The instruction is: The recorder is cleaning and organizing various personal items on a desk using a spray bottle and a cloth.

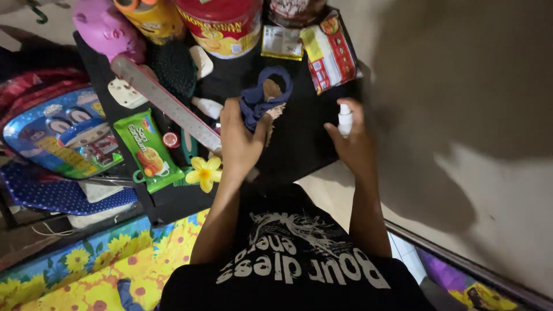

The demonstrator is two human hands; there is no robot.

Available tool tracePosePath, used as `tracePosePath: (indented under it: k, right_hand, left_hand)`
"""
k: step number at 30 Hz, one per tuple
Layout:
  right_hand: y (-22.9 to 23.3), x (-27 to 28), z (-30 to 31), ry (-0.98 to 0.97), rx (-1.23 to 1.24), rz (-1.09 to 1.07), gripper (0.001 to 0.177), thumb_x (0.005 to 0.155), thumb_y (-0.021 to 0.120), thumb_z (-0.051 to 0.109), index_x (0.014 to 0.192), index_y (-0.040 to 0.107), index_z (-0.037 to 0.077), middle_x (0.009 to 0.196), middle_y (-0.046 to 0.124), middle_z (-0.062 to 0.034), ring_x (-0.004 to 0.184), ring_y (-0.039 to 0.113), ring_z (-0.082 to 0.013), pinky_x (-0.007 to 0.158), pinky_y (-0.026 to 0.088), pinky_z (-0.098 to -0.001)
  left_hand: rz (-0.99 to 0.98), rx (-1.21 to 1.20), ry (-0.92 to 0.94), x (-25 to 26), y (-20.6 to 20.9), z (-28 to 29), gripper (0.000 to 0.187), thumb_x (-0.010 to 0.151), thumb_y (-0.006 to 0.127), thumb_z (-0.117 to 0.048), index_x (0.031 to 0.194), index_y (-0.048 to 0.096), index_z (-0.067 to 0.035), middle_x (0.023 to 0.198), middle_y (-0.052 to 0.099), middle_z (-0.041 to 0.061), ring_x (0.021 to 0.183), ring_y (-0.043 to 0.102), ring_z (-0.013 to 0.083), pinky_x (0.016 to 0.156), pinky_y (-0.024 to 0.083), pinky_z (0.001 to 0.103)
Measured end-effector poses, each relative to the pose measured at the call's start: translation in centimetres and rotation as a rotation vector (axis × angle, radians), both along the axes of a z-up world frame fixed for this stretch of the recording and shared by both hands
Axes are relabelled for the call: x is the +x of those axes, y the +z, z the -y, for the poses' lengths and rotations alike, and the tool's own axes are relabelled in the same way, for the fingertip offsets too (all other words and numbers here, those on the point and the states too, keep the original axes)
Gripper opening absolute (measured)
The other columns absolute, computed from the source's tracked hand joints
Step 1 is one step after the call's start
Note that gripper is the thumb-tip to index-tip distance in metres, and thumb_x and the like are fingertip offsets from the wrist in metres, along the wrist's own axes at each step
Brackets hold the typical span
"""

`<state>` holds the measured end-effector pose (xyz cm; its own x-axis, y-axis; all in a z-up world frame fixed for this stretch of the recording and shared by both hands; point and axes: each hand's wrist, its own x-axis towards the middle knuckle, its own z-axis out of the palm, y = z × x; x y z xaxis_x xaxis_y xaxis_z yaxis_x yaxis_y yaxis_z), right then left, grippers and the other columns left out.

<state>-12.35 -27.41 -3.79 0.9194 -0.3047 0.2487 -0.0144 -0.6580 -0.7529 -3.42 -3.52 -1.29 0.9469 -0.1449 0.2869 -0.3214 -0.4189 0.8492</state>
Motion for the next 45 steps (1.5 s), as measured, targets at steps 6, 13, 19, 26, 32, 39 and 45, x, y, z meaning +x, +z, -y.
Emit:
tracePosePath:
  k: [6, 13, 19, 26, 32, 39, 45]
  right_hand:
    - [1.4, -2.8, -0.4, -0.140, -0.071, -0.167, 0.053, 0.093, 0.079, 0.022, 0.138, 0.051, 0.016, 0.121, 0.070, -0.0153, 0.103, 0.071, -0.0359, 0.086, 0.055, -0.0441]
    - [1.1, -5.7, -1.3, -0.174, -0.090, -0.216, 0.059, 0.091, 0.079, 0.025, 0.142, 0.050, 0.018, 0.108, 0.071, -0.0150, 0.093, 0.071, -0.0362, 0.077, 0.054, -0.0443]
    - [1.7, -7.0, -3.5, -0.147, 0.024, -0.298, 0.054, 0.093, 0.079, 0.027, 0.138, 0.051, 0.017, 0.099, 0.072, -0.0120, 0.083, 0.073, -0.0295, 0.072, 0.054, -0.0383]
    - [2.5, -6.7, -7.4, 0.142, -0.030, -0.035, 0.050, 0.093, 0.079, 0.016, 0.136, 0.053, 0.011, 0.120, 0.070, -0.0164, 0.097, 0.072, -0.0344, 0.079, 0.056, -0.0387]
    - [2.0, -5.8, -8.5, 0.209, -0.075, 0.071, 0.051, 0.093, 0.078, 0.015, 0.136, 0.052, 0.008, 0.125, 0.068, -0.0202, 0.107, 0.070, -0.0402, 0.087, 0.056, -0.0420]
    - [0.7, -6.0, -7.8, 0.046, -0.025, -0.036, 0.049, 0.094, 0.080, 0.018, 0.134, 0.053, 0.010, 0.118, 0.070, -0.0171, 0.100, 0.072, -0.0365, 0.083, 0.056, -0.0405]
    - [0.2, -6.5, -6.4, 0.114, -0.034, 0.105, 0.053, 0.095, 0.079, 0.014, 0.139, 0.050, 0.008, 0.121, 0.067, -0.0198, 0.101, 0.070, -0.0345, 0.085, 0.055, -0.0392]
  left_hand:
    - [-0.028, -0.026, 0.002, -2.4, 0.0, -0.5, 0.036, 0.089, 0.078, -0.012, 0.113, 0.055, -0.001, 0.102, 0.060, 0.019, 0.100, 0.056, 0.0404, 0.089, 0.044, 0.047]
    - [0.029, -0.037, -0.009, -4.7, 0.3, -1.6, 0.034, 0.091, 0.077, -0.011, 0.116, 0.056, -0.002, 0.106, 0.061, 0.020, 0.105, 0.058, 0.0413, 0.093, 0.046, 0.046]
    - [0.025, -0.053, 0.020, -6.4, 1.2, -2.7, 0.036, 0.092, 0.077, -0.012, 0.118, 0.055, 0.000, 0.107, 0.060, 0.021, 0.103, 0.058, 0.0417, 0.091, 0.046, 0.046]
    - [0.036, -0.050, 0.098, -7.8, 2.3, -4.8, 0.043, 0.092, 0.078, -0.011, 0.124, 0.052, 0.001, 0.109, 0.058, 0.022, 0.103, 0.056, 0.0398, 0.092, 0.045, 0.046]
    - [0.065, -0.066, 0.136, -8.2, 2.2, -6.4, 0.039, 0.093, 0.076, -0.012, 0.121, 0.052, -0.001, 0.109, 0.058, 0.021, 0.104, 0.056, 0.0385, 0.093, 0.045, 0.045]
    - [0.054, -0.041, 0.135, -8.5, 1.8, -6.3, 0.037, 0.093, 0.078, -0.015, 0.118, 0.053, -0.002, 0.105, 0.058, 0.020, 0.101, 0.055, 0.0393, 0.090, 0.045, 0.046]
    - [0.050, -0.033, 0.086, -7.9, 0.8, -4.6, 0.041, 0.089, 0.078, -0.015, 0.118, 0.053, -0.001, 0.103, 0.056, 0.021, 0.101, 0.054, 0.0406, 0.089, 0.046, 0.046]
